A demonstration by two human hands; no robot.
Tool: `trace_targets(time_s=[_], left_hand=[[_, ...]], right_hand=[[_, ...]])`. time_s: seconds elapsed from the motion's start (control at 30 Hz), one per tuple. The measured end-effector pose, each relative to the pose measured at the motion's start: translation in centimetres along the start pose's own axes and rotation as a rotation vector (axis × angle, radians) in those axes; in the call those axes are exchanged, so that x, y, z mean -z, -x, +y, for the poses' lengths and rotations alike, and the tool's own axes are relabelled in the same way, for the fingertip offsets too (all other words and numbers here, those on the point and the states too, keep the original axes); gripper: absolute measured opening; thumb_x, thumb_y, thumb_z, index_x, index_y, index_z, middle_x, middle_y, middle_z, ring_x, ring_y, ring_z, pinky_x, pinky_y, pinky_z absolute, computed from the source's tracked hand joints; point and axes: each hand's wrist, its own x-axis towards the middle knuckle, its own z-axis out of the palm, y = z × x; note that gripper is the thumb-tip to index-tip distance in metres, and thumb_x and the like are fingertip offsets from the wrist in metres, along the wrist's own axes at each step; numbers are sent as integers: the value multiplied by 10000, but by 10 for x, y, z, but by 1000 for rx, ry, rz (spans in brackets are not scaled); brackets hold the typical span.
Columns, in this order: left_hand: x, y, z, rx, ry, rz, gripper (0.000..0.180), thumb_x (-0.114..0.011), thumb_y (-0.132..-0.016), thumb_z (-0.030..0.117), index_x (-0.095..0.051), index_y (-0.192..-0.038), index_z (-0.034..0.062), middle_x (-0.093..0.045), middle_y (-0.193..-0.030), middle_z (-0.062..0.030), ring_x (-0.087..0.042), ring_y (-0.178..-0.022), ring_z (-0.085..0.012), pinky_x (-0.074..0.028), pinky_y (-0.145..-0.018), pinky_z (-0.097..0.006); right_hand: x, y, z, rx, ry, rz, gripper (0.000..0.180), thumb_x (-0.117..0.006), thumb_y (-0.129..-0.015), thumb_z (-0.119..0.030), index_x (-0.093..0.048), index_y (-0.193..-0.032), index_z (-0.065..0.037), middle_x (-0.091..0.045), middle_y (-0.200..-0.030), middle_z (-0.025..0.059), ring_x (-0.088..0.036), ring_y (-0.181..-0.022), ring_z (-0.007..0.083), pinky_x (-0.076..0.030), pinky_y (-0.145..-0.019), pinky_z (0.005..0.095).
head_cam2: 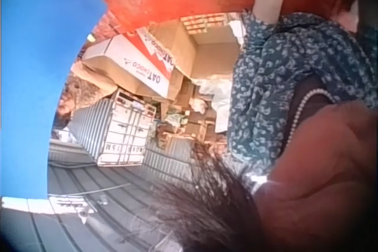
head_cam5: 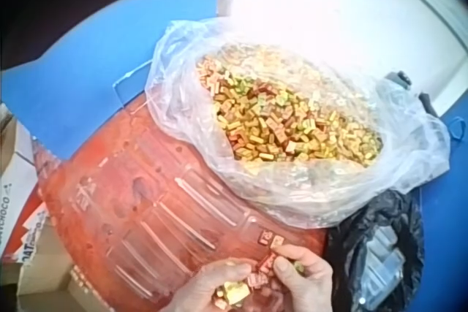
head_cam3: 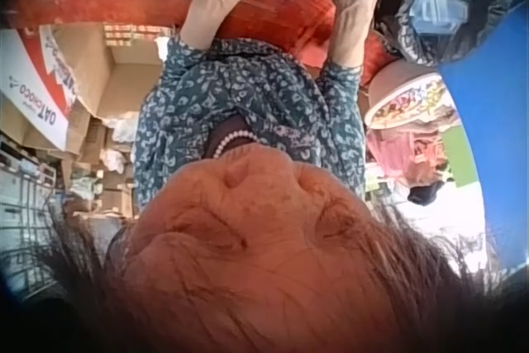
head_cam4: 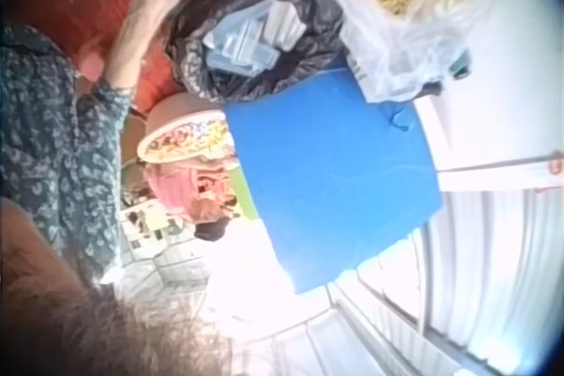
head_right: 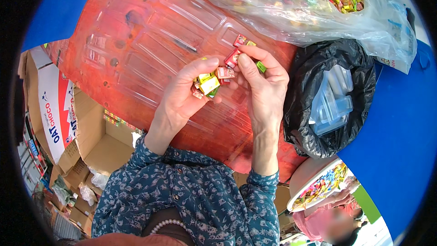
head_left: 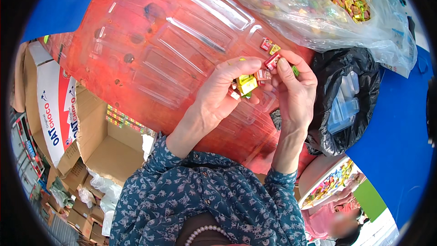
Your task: Sort small wrapped candies from a large plastic bag into organized rows on a red work surface.
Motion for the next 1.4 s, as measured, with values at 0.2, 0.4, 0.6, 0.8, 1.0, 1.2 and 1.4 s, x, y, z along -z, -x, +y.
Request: trace_targets(time_s=[0.2,0.4,0.6,0.8,1.0,1.2,1.4], left_hand=[[1,1,-7,106,-6,30,188,-643,-867,196,-657,-961,34,-659,-814,-45,-663,-715,-145,-531,-517,-262],[-2,7,-5,160,-12,23,208,-665,-860,191,-666,-981,23,-650,-799,-26,-639,-694,-107,-554,-573,-247],[0,1,-6,119,-60,31,196,-669,-855,168,-667,-975,13,-644,-792,-20,-610,-671,-75,-528,-542,-218],[-6,-3,-3,60,-106,64,195,-651,-852,120,-663,-999,-8,-641,-798,-24,-593,-673,-64,-489,-544,-204],[-2,-10,-9,48,-126,59,200,-649,-848,109,-662,-1004,-16,-648,-809,-36,-598,-664,-80,-486,-554,-209],[-5,-13,-7,118,-72,60,278,-654,-838,117,-627,-1070,-34,-655,-832,-72,-651,-693,-146,-508,-522,-249],[2,-17,5,66,-116,74,351,-669,-825,169,-605,-1111,-25,-657,-876,-80,-675,-730,-180,-533,-524,-267]], right_hand=[[4,21,6,613,853,94,167,-683,-760,80,-646,-914,28,-638,-877,92,-600,-741,128,-483,-614,233],[10,35,17,1038,1232,-25,307,-644,-685,94,-640,-985,31,-639,-952,157,-637,-838,284,-538,-720,342],[12,31,17,925,1188,-71,287,-648,-679,85,-655,-959,26,-639,-971,143,-634,-876,263,-531,-741,338],[10,25,6,704,1034,-64,238,-692,-719,83,-662,-945,15,-638,-985,129,-636,-893,236,-516,-776,299],[10,22,1,638,1074,-114,224,-659,-755,79,-640,-970,19,-609,-1036,141,-623,-925,241,-517,-783,307],[33,-9,-5,626,1154,124,230,-624,-758,86,-614,-975,11,-606,-952,140,-616,-863,259,-496,-751,324],[52,-43,14,739,1241,-26,332,-549,-723,209,-595,-1005,41,-573,-990,152,-593,-854,252,-508,-723,285]])
